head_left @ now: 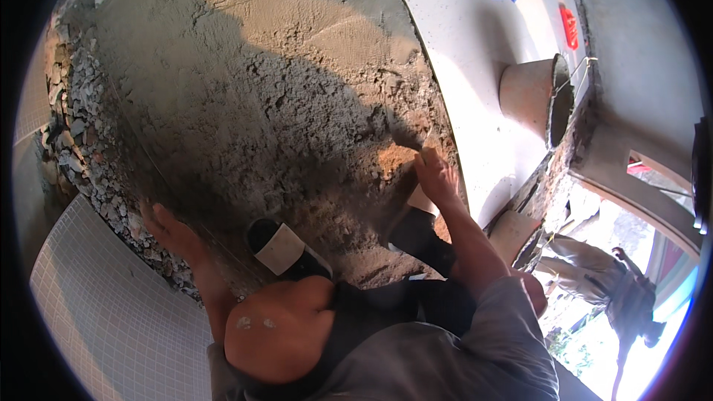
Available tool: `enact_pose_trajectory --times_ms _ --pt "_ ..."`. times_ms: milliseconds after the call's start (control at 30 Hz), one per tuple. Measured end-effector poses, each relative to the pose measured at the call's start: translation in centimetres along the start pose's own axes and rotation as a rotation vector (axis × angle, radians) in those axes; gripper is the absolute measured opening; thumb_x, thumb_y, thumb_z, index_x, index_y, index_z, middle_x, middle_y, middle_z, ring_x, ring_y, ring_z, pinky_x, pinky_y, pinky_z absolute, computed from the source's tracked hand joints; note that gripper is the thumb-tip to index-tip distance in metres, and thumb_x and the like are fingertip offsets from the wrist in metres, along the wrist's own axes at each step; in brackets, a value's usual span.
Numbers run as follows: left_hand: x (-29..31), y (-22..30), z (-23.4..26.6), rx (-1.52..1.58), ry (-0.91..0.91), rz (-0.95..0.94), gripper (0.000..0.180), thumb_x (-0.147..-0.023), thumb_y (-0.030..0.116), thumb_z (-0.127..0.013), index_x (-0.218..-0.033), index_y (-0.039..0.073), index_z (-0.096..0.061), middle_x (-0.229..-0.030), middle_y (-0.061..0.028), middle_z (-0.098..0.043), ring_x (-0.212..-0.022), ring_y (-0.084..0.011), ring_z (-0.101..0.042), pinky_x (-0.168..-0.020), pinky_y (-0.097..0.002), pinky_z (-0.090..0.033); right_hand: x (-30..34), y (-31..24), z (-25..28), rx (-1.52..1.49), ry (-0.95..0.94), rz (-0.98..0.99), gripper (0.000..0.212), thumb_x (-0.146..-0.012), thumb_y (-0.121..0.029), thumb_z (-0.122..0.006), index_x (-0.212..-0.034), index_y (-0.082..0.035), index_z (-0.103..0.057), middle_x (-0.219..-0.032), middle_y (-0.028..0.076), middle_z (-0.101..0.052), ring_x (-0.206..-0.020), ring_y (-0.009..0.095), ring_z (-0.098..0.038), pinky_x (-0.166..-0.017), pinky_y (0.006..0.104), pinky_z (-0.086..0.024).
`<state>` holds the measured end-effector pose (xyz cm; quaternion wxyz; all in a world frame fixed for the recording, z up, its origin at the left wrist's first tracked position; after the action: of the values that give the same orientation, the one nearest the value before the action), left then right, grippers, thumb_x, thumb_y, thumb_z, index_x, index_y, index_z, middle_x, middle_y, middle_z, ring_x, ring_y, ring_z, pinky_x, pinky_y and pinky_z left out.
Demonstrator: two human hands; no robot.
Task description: The person spreads cement on the floor with a trowel, then places a large white tile onto the prepared area and taps it into place with a rubber mallet. The person repeats this process for a second tile.
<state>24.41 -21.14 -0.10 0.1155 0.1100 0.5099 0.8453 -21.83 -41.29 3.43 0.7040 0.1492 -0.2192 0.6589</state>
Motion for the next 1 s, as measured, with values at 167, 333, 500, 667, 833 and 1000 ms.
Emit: enact_pose_trajectory --times_ms 167,333,500,667,833,1000 --pt "-0.6 -0.1 1.2 -0.105 0.019 0.008 0.050 -0.100 0.034 -0.042 -0.138 0.001 -0.039 -0.136 -0.0196 -0.043 -0.124 -0.0268 -0.045 -0.100 -0.0366 -0.038 0.4 -0.8 1.0 -0.091 -0.084 0.042 0.027 -0.092 -0.029 -0.054 -0.105 -0.005 -0.052 -0.095 0.024 -0.064 -0.086 0.043 -0.062 -0.072 0.0497 -0.048" --pt "-0.7 -0.7 1.3 -0.126 0.016 0.029 0.052 -0.100 0.035 -0.042 -0.139 0.001 -0.038 -0.137 -0.0199 -0.042 -0.124 -0.0279 -0.045 -0.102 -0.0369 -0.038 -3.9 -1.1 3.8 0.044 0.053 0.038 0.025 -0.092 -0.030 -0.053 -0.098 -0.005 -0.056 -0.071 0.016 -0.060 -0.067 0.032 -0.063 -0.057 0.0399 -0.050" --pt "-0.7 -0.7 1.8 -0.047 0.030 -0.013 0.053 -0.100 0.036 -0.042 -0.139 0.001 -0.037 -0.140 -0.0223 -0.038 -0.129 -0.0317 -0.041 -0.104 -0.0388 -0.036 -4.2 2.5 3.7 -0.771 -0.243 -0.232 0.031 -0.092 -0.035 -0.050 -0.089 -0.004 -0.056 -0.064 0.006 -0.054 -0.047 0.017 -0.053 -0.042 0.0318 -0.044" --pt "-0.3 -0.5 0.8 -0.052 0.026 0.032 0.051 -0.100 0.032 -0.042 -0.138 -0.002 -0.037 -0.142 -0.0228 -0.036 -0.133 -0.0326 -0.035 -0.107 -0.0393 -0.033 -1.2 -2.9 -2.2 -0.437 -0.114 0.368 0.028 -0.084 -0.024 -0.055 -0.104 -0.004 -0.056 -0.085 0.007 -0.054 -0.074 0.020 -0.056 -0.063 0.0355 -0.045" --pt "-0.8 0.7 -0.7 -0.054 0.003 -0.037 0.050 -0.099 0.028 -0.042 -0.136 -0.006 -0.038 -0.143 -0.0221 -0.034 -0.137 -0.0322 -0.029 -0.109 -0.0412 -0.028 6.4 -5.5 -3.0 -0.539 -0.507 0.071 0.021 -0.094 -0.020 -0.045 -0.098 -0.001 -0.055 -0.079 0.011 -0.054 -0.056 0.018 -0.057 -0.050 0.0326 -0.047" --pt "-1.9 1.6 -1.1 0.035 0.042 -0.072 0.050 -0.099 0.028 -0.043 -0.135 -0.006 -0.038 -0.144 -0.0213 -0.034 -0.137 -0.0318 -0.029 -0.110 -0.0419 -0.027 7.7 -11.0 12.2 -0.509 0.057 0.526 0.023 -0.096 -0.022 -0.046 -0.101 -0.001 -0.053 -0.083 0.014 -0.056 -0.064 0.020 -0.058 -0.059 0.0337 -0.048"
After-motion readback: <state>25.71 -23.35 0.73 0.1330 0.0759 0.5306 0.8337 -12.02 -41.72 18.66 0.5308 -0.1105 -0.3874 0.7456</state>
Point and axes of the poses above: each hand's wrist, its own x-axis away from the middle knuckle, its own z-axis out of the back of the hand, y = z × x, the point moved 4 cm from there along -x, towards the middle knuckle
